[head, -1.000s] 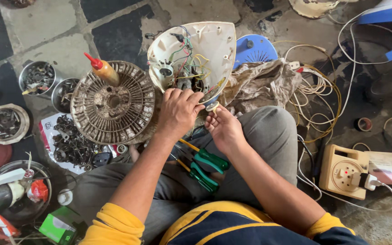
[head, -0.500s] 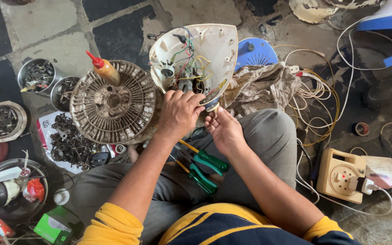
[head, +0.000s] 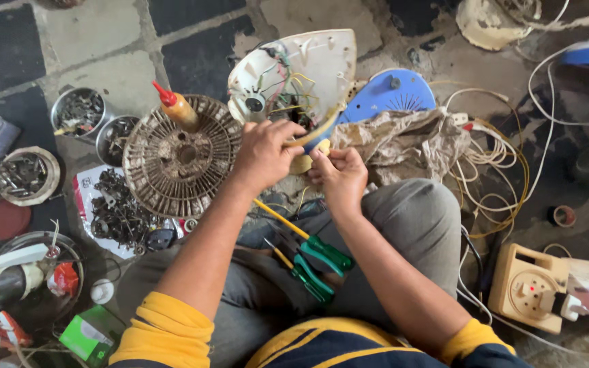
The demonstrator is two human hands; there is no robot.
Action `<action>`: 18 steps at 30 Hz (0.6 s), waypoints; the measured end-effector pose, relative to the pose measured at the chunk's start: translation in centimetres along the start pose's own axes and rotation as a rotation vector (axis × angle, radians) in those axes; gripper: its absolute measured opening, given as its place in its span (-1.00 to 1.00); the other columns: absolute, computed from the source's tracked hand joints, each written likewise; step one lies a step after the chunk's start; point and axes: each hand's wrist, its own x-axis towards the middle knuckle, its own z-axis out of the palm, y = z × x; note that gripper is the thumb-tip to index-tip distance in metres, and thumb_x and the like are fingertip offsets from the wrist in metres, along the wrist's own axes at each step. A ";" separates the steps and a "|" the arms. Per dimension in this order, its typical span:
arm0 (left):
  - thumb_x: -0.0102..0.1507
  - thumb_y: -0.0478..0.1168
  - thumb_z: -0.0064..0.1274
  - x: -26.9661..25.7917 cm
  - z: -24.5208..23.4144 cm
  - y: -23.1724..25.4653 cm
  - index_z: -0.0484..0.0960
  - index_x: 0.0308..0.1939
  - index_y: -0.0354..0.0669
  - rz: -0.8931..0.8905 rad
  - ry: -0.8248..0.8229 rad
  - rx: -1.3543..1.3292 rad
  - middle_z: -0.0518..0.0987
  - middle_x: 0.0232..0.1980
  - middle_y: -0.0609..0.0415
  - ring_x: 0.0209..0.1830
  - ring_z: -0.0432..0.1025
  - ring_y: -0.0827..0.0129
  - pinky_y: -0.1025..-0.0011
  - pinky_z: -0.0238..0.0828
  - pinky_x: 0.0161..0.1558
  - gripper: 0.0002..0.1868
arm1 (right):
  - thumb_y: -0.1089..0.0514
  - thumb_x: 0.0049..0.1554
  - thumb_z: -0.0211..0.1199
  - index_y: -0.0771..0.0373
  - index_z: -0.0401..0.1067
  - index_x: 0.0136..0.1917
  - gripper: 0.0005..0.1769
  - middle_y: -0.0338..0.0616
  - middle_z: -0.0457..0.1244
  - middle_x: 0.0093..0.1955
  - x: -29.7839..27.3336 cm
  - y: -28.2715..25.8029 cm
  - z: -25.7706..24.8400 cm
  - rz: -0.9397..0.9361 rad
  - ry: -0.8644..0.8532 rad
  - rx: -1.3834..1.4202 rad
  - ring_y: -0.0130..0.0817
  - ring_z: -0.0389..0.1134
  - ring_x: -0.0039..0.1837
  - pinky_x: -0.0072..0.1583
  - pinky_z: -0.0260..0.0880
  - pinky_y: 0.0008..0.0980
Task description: The person works on the internal wiring and components of a yellow appliance housing and a smaller component using screwdrivers and pliers, then wipes the housing with a cloth.
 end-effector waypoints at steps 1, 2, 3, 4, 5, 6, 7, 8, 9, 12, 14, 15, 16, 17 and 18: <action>0.17 -0.17 0.26 0.6 -0.3 -0.8 0.65 -0.04 -0.03 -0.016 0.013 -0.043 0.68 -0.07 0.12 0.00 0.52 0.13 0.11 0.24 0.06 -0.71 | 0.19 0.15 0.41 0.35 0.35 -0.07 -0.73 -0.11 0.38 -0.28 0.5 -0.6 0.8 -0.034 -0.022 -0.012 -0.48 0.40 -0.31 -0.26 0.41 -0.49; 0.17 -0.17 0.28 1.4 -0.7 -1.6 0.65 -0.03 -0.03 -0.032 0.029 -0.084 0.69 -0.05 0.12 0.03 0.53 0.14 0.11 0.26 0.07 -0.70 | 0.18 0.14 0.40 0.33 0.35 -0.07 -0.74 -0.14 0.38 -0.28 1.2 -1.2 1.6 -0.070 -0.046 -0.022 -0.51 0.40 -0.31 -0.26 0.41 -0.50; 0.17 -0.16 0.29 2.1 -1.0 -2.3 0.65 -0.02 -0.03 -0.047 0.044 -0.124 0.69 -0.03 0.12 0.05 0.55 0.15 0.12 0.28 0.09 -0.69 | 0.17 0.14 0.39 0.31 0.36 -0.08 -0.75 -0.16 0.38 -0.29 1.8 -1.9 2.2 -0.107 -0.070 -0.032 -0.53 0.40 -0.31 -0.27 0.40 -0.52; 0.13 -0.15 0.30 2.7 -1.2 -2.9 0.66 -0.03 -0.03 -0.075 0.042 -0.114 0.70 -0.03 0.11 0.04 0.55 0.14 0.13 0.30 0.09 -0.67 | 0.17 0.14 0.40 0.34 0.37 -0.08 -0.74 -0.16 0.38 -0.30 2.4 -2.6 2.7 -0.232 -0.092 -0.188 -0.54 0.40 -0.30 -0.27 0.40 -0.52; 0.10 -0.14 0.32 3.4 -1.4 -3.6 0.67 -0.04 -0.02 -0.102 0.040 -0.104 0.70 -0.04 0.10 0.03 0.55 0.14 0.14 0.32 0.09 -0.65 | 0.17 0.14 0.40 0.36 0.37 -0.07 -0.73 -0.16 0.38 -0.31 3.0 -3.2 3.0 -0.359 -0.112 -0.344 -0.56 0.41 -0.29 -0.27 0.40 -0.52; 0.06 -0.13 0.33 3.9 -1.3 -4.0 0.68 -0.06 -0.02 -0.130 0.038 -0.105 0.70 -0.04 0.09 0.02 0.55 0.13 0.16 0.34 0.10 -0.63 | 0.17 0.15 0.41 0.39 0.38 -0.07 -0.72 -0.16 0.38 -0.32 3.6 -3.8 2.9 -0.484 -0.127 -0.511 -0.57 0.41 -0.28 -0.27 0.39 -0.51; 0.05 -0.12 0.33 4.3 -1.1 -4.3 0.68 -0.07 -0.01 -0.135 0.031 -0.107 0.70 -0.05 0.10 0.02 0.56 0.14 0.16 0.34 0.10 -0.63 | 0.15 0.14 0.44 0.38 0.39 -0.11 -0.70 -0.14 0.36 -0.36 4.3 -4.3 2.8 -0.401 -0.150 -0.568 -0.53 0.38 -0.32 -0.29 0.36 -0.48; 0.04 -0.12 0.33 4.4 -1.1 -4.5 0.69 -0.08 0.00 -0.143 0.022 -0.109 0.70 -0.06 0.11 0.01 0.56 0.15 0.17 0.34 0.10 -0.63 | 0.12 0.13 0.47 0.38 0.39 -0.15 -0.68 -0.11 0.35 -0.40 4.9 -4.7 2.7 -0.314 -0.175 -0.624 -0.49 0.35 -0.35 -0.31 0.33 -0.44; 0.04 -0.12 0.33 4.5 -1.0 -4.6 0.69 -0.09 0.01 -0.152 0.012 -0.111 0.71 -0.07 0.11 0.01 0.57 0.16 0.18 0.34 0.11 -0.64 | 0.10 0.12 0.50 0.37 0.40 -0.19 -0.65 -0.09 0.34 -0.43 5.4 -4.8 2.7 -0.225 -0.199 -0.680 -0.45 0.32 -0.39 -0.33 0.30 -0.40; 0.01 -0.13 0.35 4.5 -0.7 -4.6 0.68 -0.08 -0.01 -0.142 0.061 -0.075 0.71 -0.07 0.09 0.00 0.56 0.14 0.13 0.30 0.10 -0.60 | 0.11 0.16 0.45 0.36 0.34 -0.16 -0.66 -0.12 0.34 -0.42 5.6 -4.5 3.0 -0.293 -0.198 -0.604 -0.49 0.32 -0.37 -0.32 0.32 -0.37; 0.01 -0.13 0.35 4.5 -0.9 -4.6 0.68 -0.08 -0.01 -0.140 0.043 -0.071 0.71 -0.08 0.08 0.01 0.55 0.14 0.12 0.29 0.10 -0.60 | 0.17 0.21 0.37 0.35 0.35 -0.10 -0.75 -0.09 0.38 -0.32 5.1 -4.1 2.9 -0.566 -0.201 -0.654 -0.44 0.41 -0.28 -0.25 0.39 -0.35; 0.02 -0.13 0.35 4.5 -1.0 -4.6 0.68 -0.08 -0.01 -0.140 0.032 -0.067 0.71 -0.08 0.08 0.01 0.55 0.14 0.12 0.28 0.10 -0.61 | 0.19 0.24 0.32 0.34 0.35 -0.07 -0.80 -0.08 0.39 -0.27 5.0 -3.9 2.9 -0.702 -0.205 -0.676 -0.41 0.45 -0.24 -0.22 0.43 -0.33; 0.02 -0.13 0.35 4.4 -1.0 -4.6 0.68 -0.09 -0.01 -0.141 0.034 -0.070 0.71 -0.08 0.09 0.01 0.55 0.14 0.11 0.28 0.09 -0.61 | 0.19 0.23 0.35 0.34 0.35 -0.09 -0.77 -0.04 0.39 -0.29 4.8 -3.7 3.0 -0.716 -0.179 -0.744 -0.29 0.44 -0.25 -0.23 0.41 -0.28; 0.02 -0.13 0.36 4.3 -1.1 -4.5 0.68 -0.09 -0.01 -0.141 0.035 -0.073 0.71 -0.07 0.09 0.01 0.55 0.14 0.11 0.27 0.09 -0.62 | 0.18 0.22 0.38 0.34 0.34 -0.12 -0.75 0.00 0.38 -0.30 4.7 -3.5 3.0 -0.731 -0.153 -0.812 -0.18 0.43 -0.26 -0.24 0.39 -0.22; 0.02 -0.13 0.36 4.3 -1.0 -4.5 0.68 -0.10 -0.01 -0.139 0.036 -0.078 0.71 -0.07 0.09 0.01 0.55 0.14 0.11 0.27 0.09 -0.62 | 0.17 0.20 0.40 0.34 0.34 -0.15 -0.72 0.04 0.37 -0.32 4.8 -3.4 2.9 -0.746 -0.125 -0.883 -0.07 0.42 -0.27 -0.25 0.37 -0.17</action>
